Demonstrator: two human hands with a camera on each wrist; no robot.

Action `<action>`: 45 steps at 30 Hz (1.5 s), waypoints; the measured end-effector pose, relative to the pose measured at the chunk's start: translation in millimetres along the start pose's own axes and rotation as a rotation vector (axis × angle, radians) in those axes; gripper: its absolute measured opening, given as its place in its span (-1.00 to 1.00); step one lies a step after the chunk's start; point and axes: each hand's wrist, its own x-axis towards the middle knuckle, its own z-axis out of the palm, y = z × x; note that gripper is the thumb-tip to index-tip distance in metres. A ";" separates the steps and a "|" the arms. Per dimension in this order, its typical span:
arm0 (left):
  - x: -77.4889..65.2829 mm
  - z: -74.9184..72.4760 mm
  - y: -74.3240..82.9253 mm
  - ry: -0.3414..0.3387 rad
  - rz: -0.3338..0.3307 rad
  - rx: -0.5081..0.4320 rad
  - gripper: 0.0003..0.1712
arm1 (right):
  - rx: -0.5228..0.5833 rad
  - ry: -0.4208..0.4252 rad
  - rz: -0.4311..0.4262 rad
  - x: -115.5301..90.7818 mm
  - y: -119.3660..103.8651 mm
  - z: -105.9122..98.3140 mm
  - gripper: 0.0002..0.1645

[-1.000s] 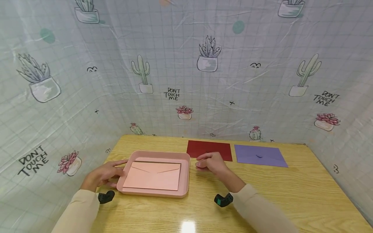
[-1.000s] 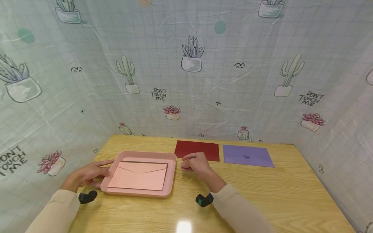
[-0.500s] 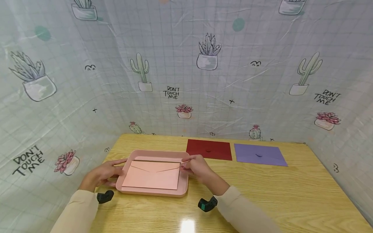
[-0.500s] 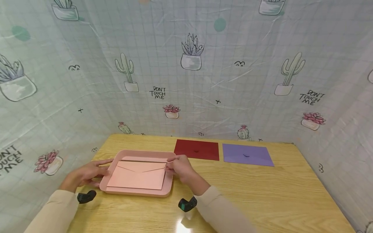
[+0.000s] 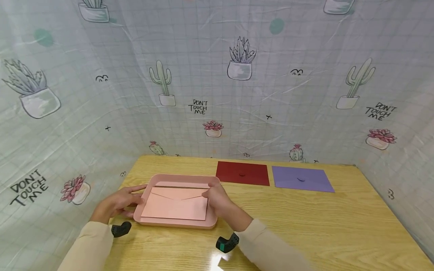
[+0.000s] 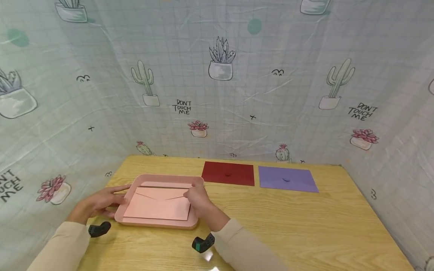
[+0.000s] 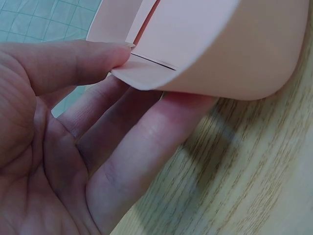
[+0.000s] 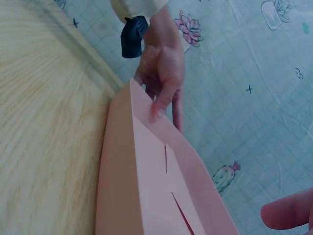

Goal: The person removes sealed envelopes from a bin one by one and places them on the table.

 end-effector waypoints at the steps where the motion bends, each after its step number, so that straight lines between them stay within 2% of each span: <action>1: 0.0 0.1 -0.3 0.003 -0.003 -0.004 -0.06 | 0.029 -0.002 0.009 0.1 0.7 2.0 -0.15; 8: -1.5 0.0 -1.4 0.001 0.000 -0.013 -0.07 | 0.163 -0.015 0.042 -4.6 2.2 4.7 -0.12; 20: -1.5 -0.7 -2.2 -0.018 0.021 -0.009 -0.07 | 0.197 -0.053 0.013 -12.0 -0.8 -1.5 -0.22; 25: -1.2 -1.0 -3.1 -0.018 0.013 -0.033 -0.05 | 0.155 -0.070 0.000 -12.8 -1.1 -6.8 -0.25; 33: -1.3 -2.0 -2.2 -0.008 0.003 -0.037 -0.05 | 0.042 -0.051 -0.032 -9.7 0.5 -13.0 -0.30; 39: -0.5 -2.6 -2.1 -0.019 0.004 -0.030 -0.06 | -0.028 -0.020 -0.061 -3.7 6.7 -10.5 -0.45; 45: 0.9 -3.6 -4.2 -0.032 0.008 -0.023 -0.04 | -0.044 0.002 -0.073 5.0 13.0 -5.3 -0.54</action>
